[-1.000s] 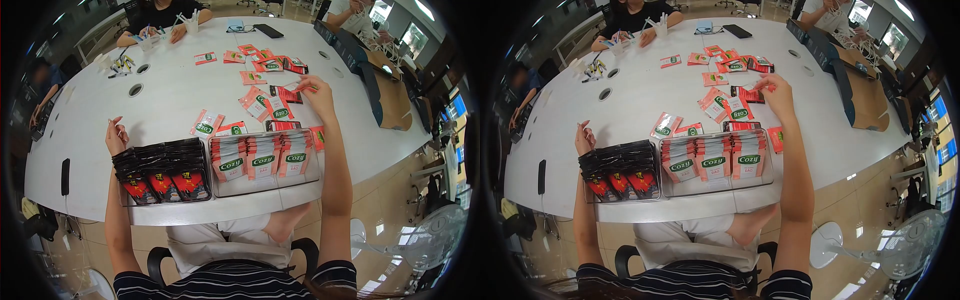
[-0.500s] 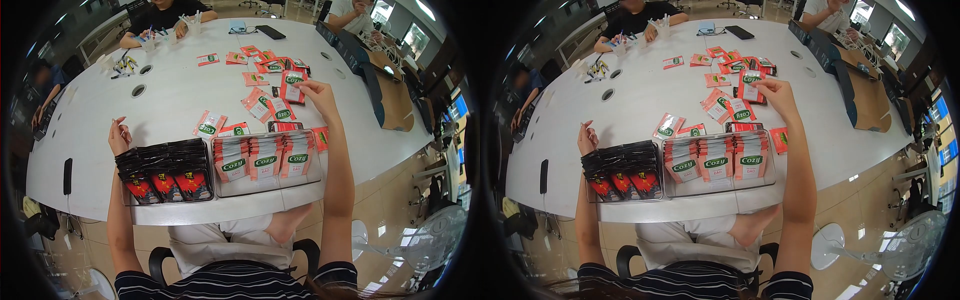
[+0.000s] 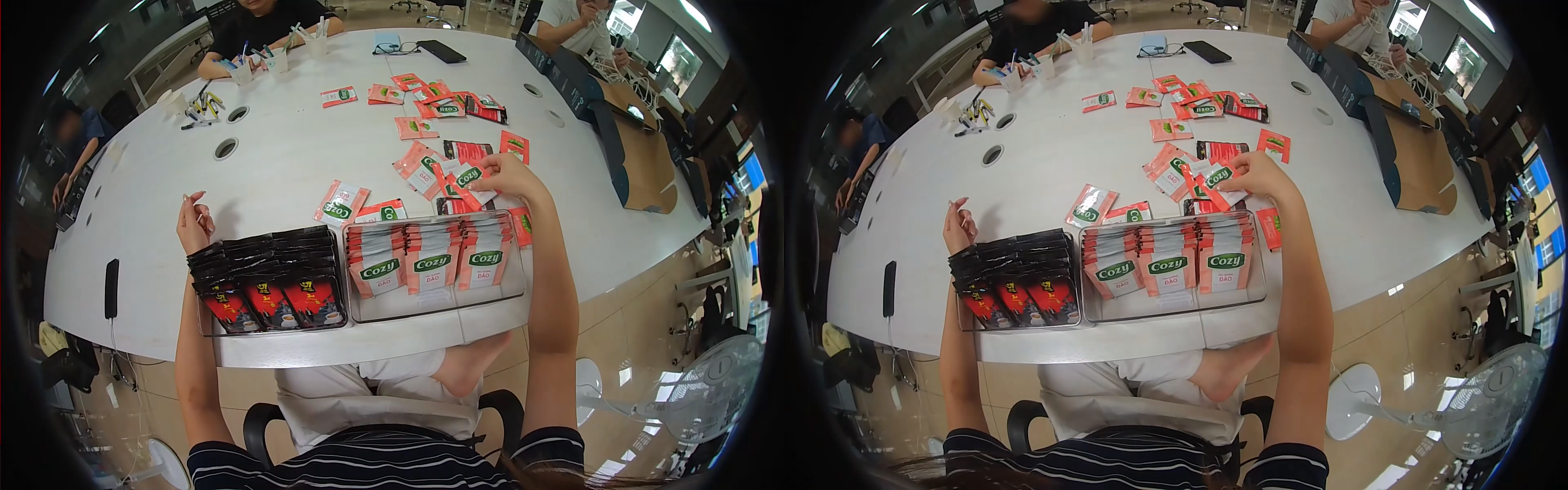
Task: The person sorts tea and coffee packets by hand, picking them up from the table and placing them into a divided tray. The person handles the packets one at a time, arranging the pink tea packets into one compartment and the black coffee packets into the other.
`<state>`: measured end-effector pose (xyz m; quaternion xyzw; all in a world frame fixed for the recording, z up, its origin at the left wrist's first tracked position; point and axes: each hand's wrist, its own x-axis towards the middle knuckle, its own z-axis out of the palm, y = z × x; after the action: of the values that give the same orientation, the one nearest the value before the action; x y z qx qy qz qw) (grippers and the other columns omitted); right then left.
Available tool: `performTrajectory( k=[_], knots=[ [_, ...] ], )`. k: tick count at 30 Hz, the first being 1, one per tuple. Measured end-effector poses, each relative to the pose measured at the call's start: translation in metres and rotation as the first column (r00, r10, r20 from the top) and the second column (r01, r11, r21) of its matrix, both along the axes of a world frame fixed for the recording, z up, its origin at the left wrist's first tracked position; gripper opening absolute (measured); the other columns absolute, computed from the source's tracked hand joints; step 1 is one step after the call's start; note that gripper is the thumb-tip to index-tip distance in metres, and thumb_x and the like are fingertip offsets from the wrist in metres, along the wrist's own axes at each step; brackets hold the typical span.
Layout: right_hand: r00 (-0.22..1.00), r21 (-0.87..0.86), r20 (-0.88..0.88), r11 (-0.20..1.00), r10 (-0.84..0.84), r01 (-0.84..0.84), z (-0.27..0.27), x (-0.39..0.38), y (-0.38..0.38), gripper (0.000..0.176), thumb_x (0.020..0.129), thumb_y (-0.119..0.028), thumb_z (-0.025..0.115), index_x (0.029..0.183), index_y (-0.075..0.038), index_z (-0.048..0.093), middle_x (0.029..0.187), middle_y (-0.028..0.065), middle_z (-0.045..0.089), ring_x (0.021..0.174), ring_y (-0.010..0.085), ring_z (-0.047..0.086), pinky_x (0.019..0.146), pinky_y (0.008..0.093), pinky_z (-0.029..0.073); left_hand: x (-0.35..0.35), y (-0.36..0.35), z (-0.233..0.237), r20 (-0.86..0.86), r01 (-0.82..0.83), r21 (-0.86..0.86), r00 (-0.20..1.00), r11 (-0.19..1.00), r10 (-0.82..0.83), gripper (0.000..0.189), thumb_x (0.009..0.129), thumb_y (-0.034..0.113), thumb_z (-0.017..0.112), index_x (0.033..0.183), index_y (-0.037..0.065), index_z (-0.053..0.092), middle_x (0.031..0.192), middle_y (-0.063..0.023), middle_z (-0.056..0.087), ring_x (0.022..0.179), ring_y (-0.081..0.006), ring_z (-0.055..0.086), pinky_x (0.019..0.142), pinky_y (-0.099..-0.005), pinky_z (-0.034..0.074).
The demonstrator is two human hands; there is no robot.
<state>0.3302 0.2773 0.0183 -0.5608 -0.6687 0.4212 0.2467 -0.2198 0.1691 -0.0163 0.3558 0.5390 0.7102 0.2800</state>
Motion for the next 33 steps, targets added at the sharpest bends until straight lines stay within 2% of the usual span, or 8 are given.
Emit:
performTrajectory(
  k=[4,10,16,19,22,25,28,33],
  knots=[
    [0.999,-0.020,0.035,0.999,0.032,-0.032,0.006,-0.006,-0.003,0.041,0.066,-0.012,0.084,0.100,0.002,0.066,0.081,0.0066,0.067,0.071,0.0112,0.061,0.063,0.0244,0.045,0.002,-0.001,0.002,0.003,0.001,-0.006,1.000,1.000,-0.001,0.039,0.103,0.035,0.041,0.106,0.002,0.063,0.063,0.0034,0.050,0.043,-0.0024,0.037,0.039,-0.0193,0.026],
    [0.975,0.135,-0.158,0.975,-0.154,0.176,0.011,-0.008,-0.001,0.040,0.070,-0.012,0.082,0.104,0.002,0.065,0.093,0.0089,0.068,0.077,0.0142,0.063,0.070,0.0251,0.047,0.000,-0.001,0.000,-0.003,0.011,0.001,1.000,1.000,-0.011,0.039,0.103,0.035,0.042,0.105,0.002,0.063,0.063,0.0034,0.050,0.043,-0.0026,0.038,0.039,-0.0192,0.027],
    [0.817,0.363,-0.462,0.768,-0.344,0.528,-0.003,0.028,0.018,0.039,0.074,-0.014,0.079,0.108,0.002,0.066,0.092,0.0110,0.071,0.079,0.0137,0.065,0.073,0.0267,0.050,0.002,-0.001,0.001,0.000,-0.003,-0.006,1.000,1.000,0.003,0.039,0.103,0.034,0.041,0.106,0.002,0.063,0.063,0.0033,0.050,0.044,-0.0025,0.038,0.039,-0.0190,0.027],
    [0.781,0.388,-0.386,0.681,-0.491,0.621,-0.022,0.064,0.037,0.038,0.075,-0.016,0.078,0.105,0.003,0.067,0.090,0.0116,0.071,0.076,0.0149,0.066,0.072,0.0283,0.050,0.004,-0.002,0.003,-0.003,-0.011,-0.010,1.000,1.000,0.011,0.039,0.103,0.035,0.042,0.106,0.002,0.063,0.063,0.0033,0.050,0.044,-0.0025,0.039,0.040,-0.0189,0.027],
    [0.762,0.342,-0.078,0.700,-0.643,0.626,-0.026,0.072,0.032,0.038,0.074,-0.019,0.078,0.102,0.004,0.068,0.090,0.0126,0.071,0.076,0.0180,0.066,0.073,0.0305,0.050,0.003,-0.001,0.001,-0.001,-0.002,-0.002,1.000,1.000,0.002,0.039,0.103,0.035,0.042,0.106,0.002,0.063,0.063,0.0033,0.050,0.044,-0.0024,0.039,0.040,-0.0187,0.027],
    [0.768,0.550,0.032,0.653,-0.640,0.521,-0.060,0.082,0.058,0.036,0.073,-0.021,0.077,0.100,0.002,0.070,0.088,0.0141,0.071,0.077,0.0211,0.067,0.073,0.0327,0.050,0.001,-0.001,0.000,-0.009,0.001,0.009,1.000,1.000,-0.001,0.038,0.103,0.034,0.043,0.106,0.002,0.063,0.063,0.0034,0.050,0.044,-0.0022,0.038,0.040,-0.0187,0.027],
    [0.882,0.434,-0.042,0.786,-0.470,0.439,-0.050,0.067,0.047,0.036,0.073,-0.020,0.077,0.101,0.001,0.070,0.088,0.0144,0.071,0.079,0.0226,0.067,0.073,0.0325,0.050,-0.002,0.000,-0.002,-0.002,-0.005,0.017,1.000,1.000,0.005,0.038,0.103,0.034,0.043,0.107,0.002,0.063,0.064,0.0035,0.049,0.044,-0.0021,0.037,0.040,-0.0188,0.027],
    [0.882,0.430,-0.043,0.788,-0.468,0.440,-0.039,0.052,0.041,0.036,0.072,-0.018,0.077,0.101,0.001,0.070,0.090,0.0151,0.071,0.080,0.0227,0.068,0.074,0.0322,0.050,-0.001,-0.001,-0.002,-0.023,-0.009,0.022,1.000,1.000,0.010,0.037,0.103,0.033,0.042,0.107,0.002,0.063,0.064,0.0034,0.049,0.044,-0.0021,0.037,0.040,-0.0189,0.026]
  ],
)
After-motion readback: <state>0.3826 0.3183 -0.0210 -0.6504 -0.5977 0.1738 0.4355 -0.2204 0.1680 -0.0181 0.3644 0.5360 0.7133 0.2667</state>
